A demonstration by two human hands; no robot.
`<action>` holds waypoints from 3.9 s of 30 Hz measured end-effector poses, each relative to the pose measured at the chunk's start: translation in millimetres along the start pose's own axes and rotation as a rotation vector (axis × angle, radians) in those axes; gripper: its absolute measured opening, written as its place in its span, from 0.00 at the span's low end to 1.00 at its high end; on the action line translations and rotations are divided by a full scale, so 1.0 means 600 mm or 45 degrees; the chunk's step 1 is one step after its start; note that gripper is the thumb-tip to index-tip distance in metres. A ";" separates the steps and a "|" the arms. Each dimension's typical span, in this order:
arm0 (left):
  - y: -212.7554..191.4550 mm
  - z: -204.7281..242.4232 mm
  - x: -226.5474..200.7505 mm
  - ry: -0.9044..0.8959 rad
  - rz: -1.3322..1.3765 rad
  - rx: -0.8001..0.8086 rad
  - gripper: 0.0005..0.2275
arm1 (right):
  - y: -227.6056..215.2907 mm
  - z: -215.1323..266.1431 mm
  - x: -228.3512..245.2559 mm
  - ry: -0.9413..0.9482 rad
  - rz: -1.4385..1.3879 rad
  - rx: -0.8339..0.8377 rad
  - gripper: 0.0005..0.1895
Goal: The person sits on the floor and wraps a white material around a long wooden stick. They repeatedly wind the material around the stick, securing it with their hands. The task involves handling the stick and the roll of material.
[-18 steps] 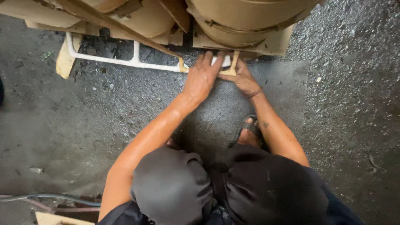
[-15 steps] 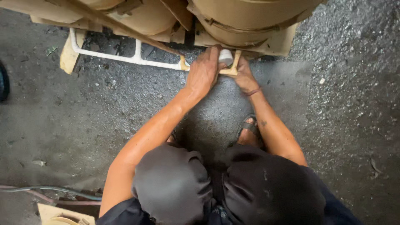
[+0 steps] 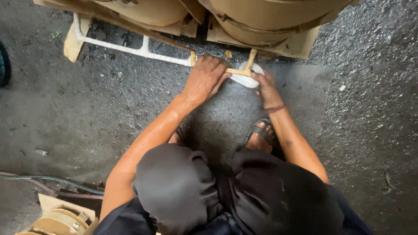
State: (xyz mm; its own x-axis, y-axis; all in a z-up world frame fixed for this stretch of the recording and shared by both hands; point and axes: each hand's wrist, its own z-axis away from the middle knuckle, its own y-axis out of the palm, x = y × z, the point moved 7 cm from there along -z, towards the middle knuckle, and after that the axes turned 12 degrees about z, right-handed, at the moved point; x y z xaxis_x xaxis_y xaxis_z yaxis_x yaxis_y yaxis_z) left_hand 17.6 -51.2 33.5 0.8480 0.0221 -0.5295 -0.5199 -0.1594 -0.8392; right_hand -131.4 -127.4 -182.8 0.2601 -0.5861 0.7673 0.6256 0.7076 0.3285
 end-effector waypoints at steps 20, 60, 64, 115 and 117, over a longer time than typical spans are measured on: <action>0.010 -0.038 0.002 -0.189 0.650 0.196 0.19 | 0.073 0.088 0.043 -0.218 -0.011 0.142 0.23; -0.041 -0.038 -0.012 -0.205 0.599 0.097 0.22 | 0.034 -0.195 -0.050 -0.334 -0.239 0.622 0.21; -0.024 -0.033 -0.001 -0.145 0.616 0.167 0.19 | 0.012 -0.173 0.021 -0.607 0.179 0.413 0.22; 0.136 0.067 -0.037 -0.925 1.118 0.138 0.16 | 0.026 0.117 -0.042 -0.276 0.136 -0.313 0.21; 0.159 0.088 -0.033 -0.978 1.293 0.217 0.17 | 0.021 0.125 -0.028 -0.207 0.310 -0.343 0.16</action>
State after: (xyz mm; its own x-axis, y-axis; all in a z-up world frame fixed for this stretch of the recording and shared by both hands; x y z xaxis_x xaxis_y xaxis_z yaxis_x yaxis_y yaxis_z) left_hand -54.3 -14.9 -42.3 -0.1817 0.5352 -0.8250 -0.9498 -0.3129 0.0062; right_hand -182.8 -79.3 -150.2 0.3183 -0.3285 0.8892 0.7363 0.6765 -0.0136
